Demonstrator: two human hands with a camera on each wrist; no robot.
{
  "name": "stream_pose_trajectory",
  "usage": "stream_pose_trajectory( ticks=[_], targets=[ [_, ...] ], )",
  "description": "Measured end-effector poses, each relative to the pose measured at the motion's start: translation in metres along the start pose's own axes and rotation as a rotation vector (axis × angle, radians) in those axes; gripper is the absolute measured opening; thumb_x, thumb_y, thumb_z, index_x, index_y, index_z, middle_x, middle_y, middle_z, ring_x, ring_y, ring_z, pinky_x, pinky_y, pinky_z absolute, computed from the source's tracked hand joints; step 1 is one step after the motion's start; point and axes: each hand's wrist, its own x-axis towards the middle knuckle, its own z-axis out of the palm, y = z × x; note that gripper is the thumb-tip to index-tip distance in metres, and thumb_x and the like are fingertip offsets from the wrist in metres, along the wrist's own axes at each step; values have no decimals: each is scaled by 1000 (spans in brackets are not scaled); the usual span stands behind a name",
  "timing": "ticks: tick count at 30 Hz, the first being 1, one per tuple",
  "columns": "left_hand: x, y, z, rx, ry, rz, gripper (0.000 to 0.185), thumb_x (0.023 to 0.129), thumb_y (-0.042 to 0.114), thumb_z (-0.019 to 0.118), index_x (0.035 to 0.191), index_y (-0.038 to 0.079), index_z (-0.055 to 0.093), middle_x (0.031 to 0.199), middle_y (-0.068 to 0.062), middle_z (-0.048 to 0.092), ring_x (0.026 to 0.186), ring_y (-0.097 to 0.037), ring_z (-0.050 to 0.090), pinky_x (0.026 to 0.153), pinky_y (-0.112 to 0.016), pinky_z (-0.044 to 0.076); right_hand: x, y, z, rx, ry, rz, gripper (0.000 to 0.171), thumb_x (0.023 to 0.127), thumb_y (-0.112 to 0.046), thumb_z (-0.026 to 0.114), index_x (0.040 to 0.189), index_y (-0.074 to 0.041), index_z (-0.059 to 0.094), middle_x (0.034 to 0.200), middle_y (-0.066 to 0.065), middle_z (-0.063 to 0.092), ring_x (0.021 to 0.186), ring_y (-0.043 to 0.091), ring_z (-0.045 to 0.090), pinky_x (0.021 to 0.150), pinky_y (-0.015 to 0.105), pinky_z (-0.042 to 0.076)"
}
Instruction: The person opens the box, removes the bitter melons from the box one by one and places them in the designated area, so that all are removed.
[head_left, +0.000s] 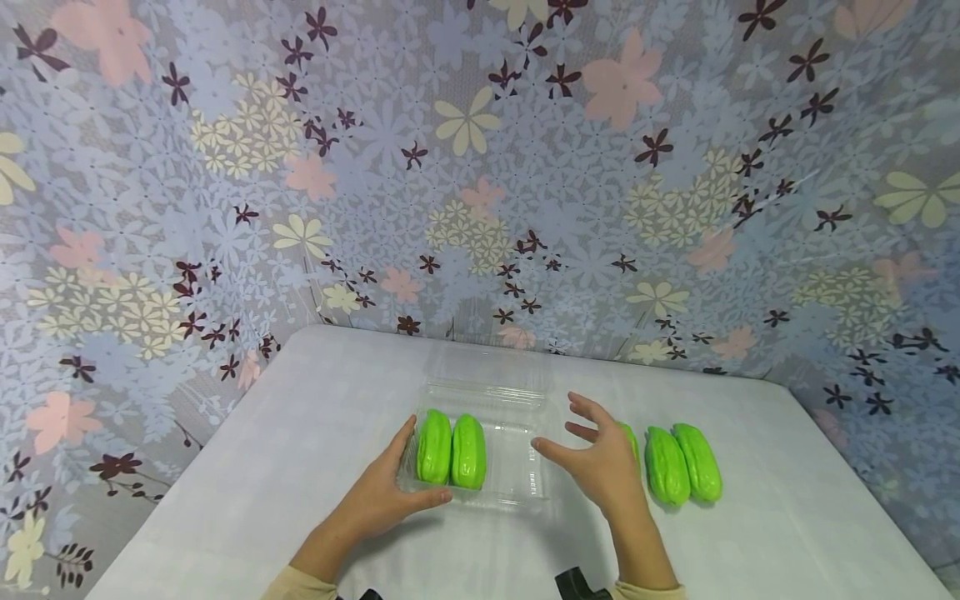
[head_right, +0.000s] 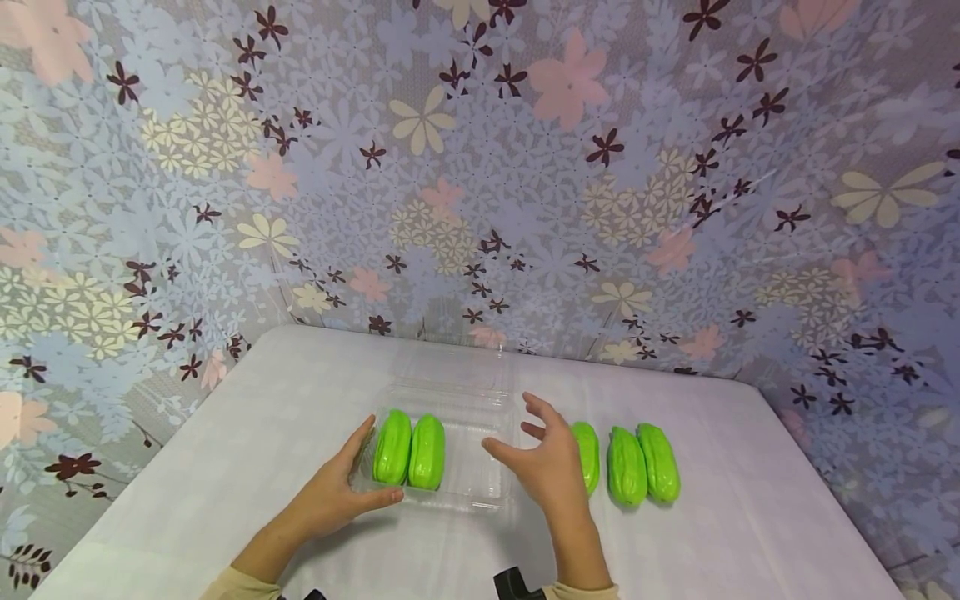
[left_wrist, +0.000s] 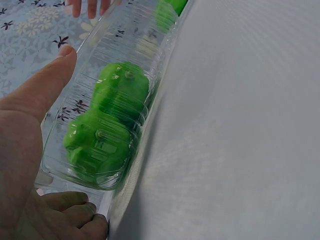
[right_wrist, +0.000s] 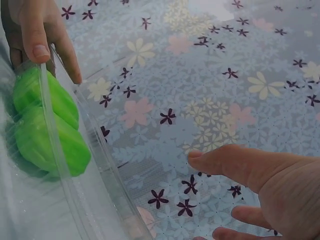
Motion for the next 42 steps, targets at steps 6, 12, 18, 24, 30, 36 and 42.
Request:
stream_pose_trajectory(
  ticks=[6, 12, 18, 24, 30, 36, 42],
  targets=[
    [0, 0, 0, 9, 0, 1, 120, 74, 55, 86, 164, 20, 14, 165, -9, 22, 147, -40, 26, 113, -65, 25, -2, -2, 8, 27, -29, -9, 89, 75, -33, 91, 150, -15, 46, 149, 14, 48, 128, 34, 55, 89, 49, 56],
    [0, -1, 0, 13, -2, 0, 120, 74, 55, 85, 164, 20, 14, 165, -10, 22, 146, -41, 27, 113, -64, 26, -4, -2, 14, 34, -44, -6, 88, 75, -33, 91, 149, -16, 48, 148, 13, 49, 127, 33, 56, 88, 49, 56],
    [-1, -2, 1, 14, 1, -6, 120, 74, 56, 85, 164, 19, 14, 164, -11, 23, 146, -42, 28, 113, -65, 26, -5, -1, 19, 72, -62, -15, 86, 76, -30, 91, 148, -14, 48, 148, 15, 49, 126, 35, 57, 86, 47, 57],
    [0, -2, 2, 18, 2, -16, 120, 74, 58, 85, 164, 21, 15, 164, -11, 24, 145, -42, 28, 112, -65, 26, -5, 0, 22, 53, -53, -18, 86, 75, -32, 91, 148, -14, 49, 146, 14, 51, 124, 34, 58, 86, 47, 58],
    [-1, -2, 2, 16, 7, -6, 120, 74, 56, 85, 164, 20, 15, 164, -10, 24, 145, -41, 29, 112, -65, 27, -5, -1, 26, 42, -51, -6, 87, 74, -35, 92, 148, -14, 50, 145, 13, 53, 123, 33, 59, 86, 48, 58],
    [-1, -3, 1, 9, 0, 10, 119, 75, 55, 85, 164, 18, 15, 164, -10, 24, 146, -40, 28, 113, -64, 27, -6, -1, 31, 55, -62, 2, 87, 74, -35, 92, 148, -14, 50, 144, 14, 54, 123, 34, 59, 85, 48, 58],
    [1, -1, 0, 3, -4, 4, 119, 76, 54, 85, 164, 18, 14, 164, -10, 23, 146, -40, 28, 113, -64, 27, -5, -2, 36, 63, -77, -10, 86, 75, -35, 92, 147, -13, 50, 143, 14, 54, 122, 34, 59, 85, 48, 58]
  ],
)
